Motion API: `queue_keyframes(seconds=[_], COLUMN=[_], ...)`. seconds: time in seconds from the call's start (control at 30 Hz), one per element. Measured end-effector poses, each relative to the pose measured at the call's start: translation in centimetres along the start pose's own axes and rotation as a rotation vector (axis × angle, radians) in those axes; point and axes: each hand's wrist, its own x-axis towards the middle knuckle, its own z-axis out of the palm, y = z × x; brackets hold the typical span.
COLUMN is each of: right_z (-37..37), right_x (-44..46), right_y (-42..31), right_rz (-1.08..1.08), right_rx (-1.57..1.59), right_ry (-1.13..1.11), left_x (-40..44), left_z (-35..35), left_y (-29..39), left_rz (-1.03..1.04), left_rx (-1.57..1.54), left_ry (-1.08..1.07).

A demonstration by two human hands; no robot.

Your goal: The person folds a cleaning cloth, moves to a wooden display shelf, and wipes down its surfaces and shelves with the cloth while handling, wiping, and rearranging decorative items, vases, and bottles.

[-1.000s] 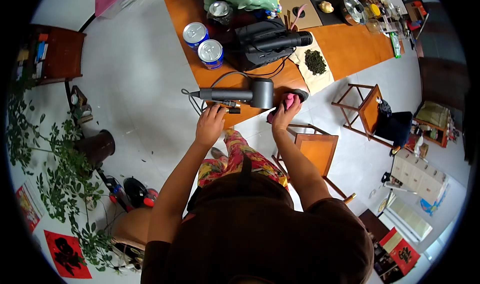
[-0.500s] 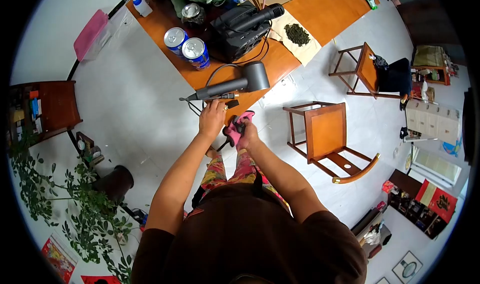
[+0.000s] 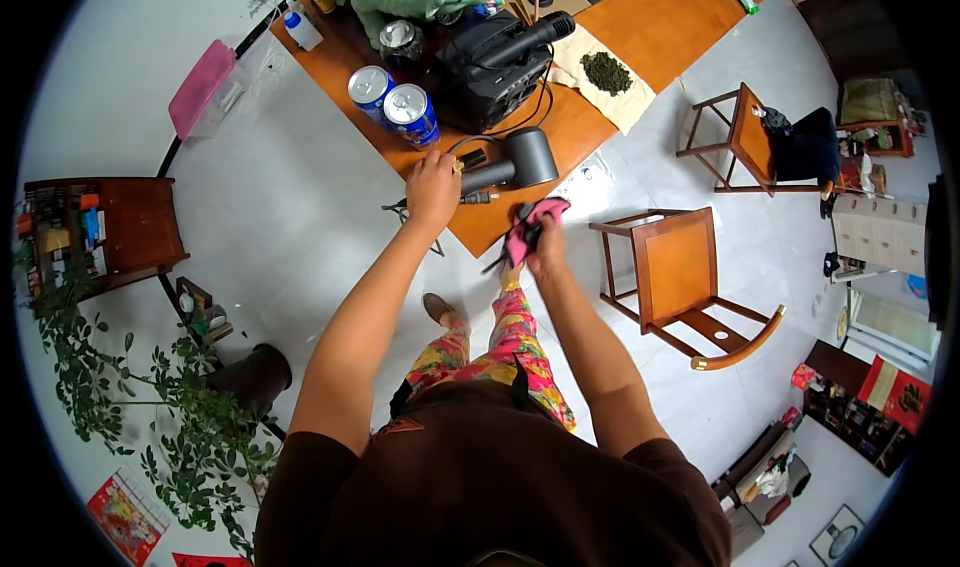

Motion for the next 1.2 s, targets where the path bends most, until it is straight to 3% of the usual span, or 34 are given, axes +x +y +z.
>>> queue_keyframes(seconds=[0.1, 0.17, 0.3, 0.37, 0.47, 0.53, 0.63, 0.83, 0.97, 1.03, 1.1, 1.2], right_z=[-0.6, -2.6, -2.0, -1.1, -1.2, 1.3, 2.8, 0.8, 3.2, 3.3, 4.9, 13.4], right_x=[-3.2, -3.2, -3.4, -1.5, 2.3, 1.1, -1.0, -6.6, -12.9, -15.1, -16.6, -18.5], right_y=[2.8, 5.8, 4.8, 2.5, -0.7, -3.4, -1.8, 5.5, 4.9, 5.5, 7.1, 5.5], right_rz=[0.234, 0.300, 0.349, 0.351, 0.152, -0.034, -0.116, 0.147, 0.126, 0.044, -0.718, -0.984], right_rx=[-0.066, -0.036, -0.003, 0.076, 0.077, -0.009, -0.016, -0.224, -0.330, -0.587, -1.169, -1.390], right_ry=[0.002, 0.012, 0.057, 0.074, 0.069, 0.094, 0.052, -0.014, 0.016, -0.147, -0.293, -0.686], left_x=[1.7, 2.4, 3.7, 3.5, 2.5, 1.6, -0.5, -6.0, -10.2, -12.7, -15.0, -18.9], left_z=[1.2, 1.5, 1.9, 2.1, 2.3, 1.9, 1.0, -1.5, -3.9, -4.5, -4.9, -3.5], left_y=[-0.1, 0.0, -0.1, 0.0, -0.2, -0.4, -0.6, -2.4, -3.8, -4.3, -5.5, -8.9], left_rz=[-0.044, -0.137, -0.254, -0.255, -0.223, -0.185, -0.067, -0.059, -0.109, -0.173, -0.251, -0.355], left_rx=[0.010, -0.029, -0.039, -0.073, -0.131, -0.200, -0.322, -0.342, -0.368, -0.498, -0.517, -0.551], left_ry=[-0.045, -0.129, -0.282, -0.226, -0.132, -0.083, 0.089, 0.234, 0.256, 0.223, 0.194, 0.248])
